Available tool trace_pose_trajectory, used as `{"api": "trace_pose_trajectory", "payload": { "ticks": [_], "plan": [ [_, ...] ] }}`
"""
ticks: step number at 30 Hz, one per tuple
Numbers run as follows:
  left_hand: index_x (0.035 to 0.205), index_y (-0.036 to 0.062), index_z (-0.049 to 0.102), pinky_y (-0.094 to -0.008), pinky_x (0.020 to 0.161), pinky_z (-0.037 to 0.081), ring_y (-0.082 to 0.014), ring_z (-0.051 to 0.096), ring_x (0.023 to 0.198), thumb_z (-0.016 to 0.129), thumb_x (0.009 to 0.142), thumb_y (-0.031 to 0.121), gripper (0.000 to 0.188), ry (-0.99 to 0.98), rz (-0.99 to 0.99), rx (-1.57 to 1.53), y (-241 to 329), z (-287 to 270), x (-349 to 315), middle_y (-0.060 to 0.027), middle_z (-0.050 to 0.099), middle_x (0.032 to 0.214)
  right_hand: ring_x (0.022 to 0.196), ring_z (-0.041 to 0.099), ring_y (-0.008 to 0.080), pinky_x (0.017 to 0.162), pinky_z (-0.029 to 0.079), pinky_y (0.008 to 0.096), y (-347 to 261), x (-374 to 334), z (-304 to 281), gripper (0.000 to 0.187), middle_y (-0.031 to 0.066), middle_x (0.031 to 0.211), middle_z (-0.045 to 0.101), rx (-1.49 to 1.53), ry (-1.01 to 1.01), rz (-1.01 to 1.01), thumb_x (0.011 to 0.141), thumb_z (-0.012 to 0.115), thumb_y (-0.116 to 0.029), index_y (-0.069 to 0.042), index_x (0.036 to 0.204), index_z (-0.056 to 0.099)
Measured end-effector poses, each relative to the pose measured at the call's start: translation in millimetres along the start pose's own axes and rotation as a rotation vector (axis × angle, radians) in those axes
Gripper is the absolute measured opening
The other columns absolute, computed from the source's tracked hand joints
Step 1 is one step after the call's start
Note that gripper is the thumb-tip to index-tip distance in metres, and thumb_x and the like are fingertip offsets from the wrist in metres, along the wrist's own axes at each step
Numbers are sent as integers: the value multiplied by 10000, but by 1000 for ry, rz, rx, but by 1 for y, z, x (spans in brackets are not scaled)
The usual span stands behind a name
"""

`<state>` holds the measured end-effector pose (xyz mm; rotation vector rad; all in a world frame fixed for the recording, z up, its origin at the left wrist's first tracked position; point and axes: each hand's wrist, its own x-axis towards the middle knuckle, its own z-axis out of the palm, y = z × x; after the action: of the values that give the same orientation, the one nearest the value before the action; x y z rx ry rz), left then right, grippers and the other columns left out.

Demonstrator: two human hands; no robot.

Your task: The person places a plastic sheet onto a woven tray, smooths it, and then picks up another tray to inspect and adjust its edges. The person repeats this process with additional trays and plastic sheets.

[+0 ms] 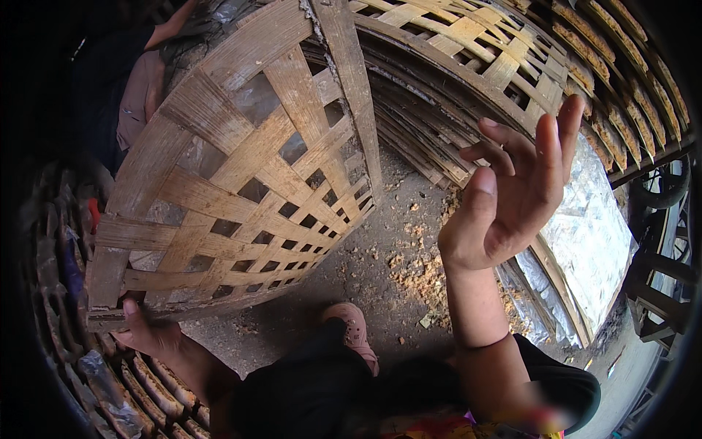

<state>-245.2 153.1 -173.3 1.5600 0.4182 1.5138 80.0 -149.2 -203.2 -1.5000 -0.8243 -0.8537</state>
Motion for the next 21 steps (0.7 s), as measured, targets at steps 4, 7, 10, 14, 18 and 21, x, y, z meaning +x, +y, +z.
{"api": "trace_pose_trajectory", "payload": {
  "ticks": [4, 7, 10, 14, 18, 21],
  "plan": [
    [1314, -59, 462, -456, 1031, 424, -290, 561, 1156, 651, 861, 97, 515, -51, -27, -41, -10, -3, -4, -188, 567, 1254, 989, 615, 208, 781, 531, 290, -7, -13, 26, 558, 238, 1542, 286, -43, -45, 370, 897, 537, -57, -29, 1441, 411],
    [1313, -55, 461, -461, 1022, 437, -289, 563, 1153, 646, 860, 91, 511, -55, 4, -16, -10, -7, -2, -187, 566, 1251, 991, 653, 223, 757, 535, 296, -41, -30, 27, 398, 258, 1361, 503, 206, 22, 77, 890, 553, -41, 9, 1284, 549],
    [1315, -58, 458, -461, 1010, 452, -296, 570, 1146, 642, 859, 89, 513, -71, 2, -10, -8, -9, -7, -193, 564, 1252, 840, 714, 171, 719, 522, 258, -44, -49, 34, 260, 128, 853, 712, 255, -261, 799, 918, 493, 33, 53, 1160, 589],
    [1329, -61, 450, -455, 1002, 462, -306, 579, 1138, 639, 859, 88, 528, -76, -15, -48, -6, -6, -9, -198, 561, 1257, 951, 658, 183, 873, 483, 296, -38, -23, 53, 411, 136, 924, 705, 309, 55, 329, 854, 515, 59, 48, 1265, 512],
    [1345, -61, 440, -450, 1003, 460, -301, 573, 1147, 645, 854, 97, 555, -83, 9, -42, -7, -1, -7, -203, 554, 1268, 1100, 582, 275, 995, 425, 376, -15, 5, 64, 610, 148, 1180, 638, -47, -128, 114, 770, 586, -16, 26, 1362, 442],
    [1348, -59, 441, -439, 998, 463, -288, 573, 1138, 659, 846, 115, 574, -16, 21, 29, -3, -1, -10, -197, 554, 1263, 1172, 550, 289, 1017, 417, 366, -15, 16, 80, 674, 206, 1271, 572, 188, -316, 461, 770, 588, -30, 31, 1410, 382]
  ]
}}
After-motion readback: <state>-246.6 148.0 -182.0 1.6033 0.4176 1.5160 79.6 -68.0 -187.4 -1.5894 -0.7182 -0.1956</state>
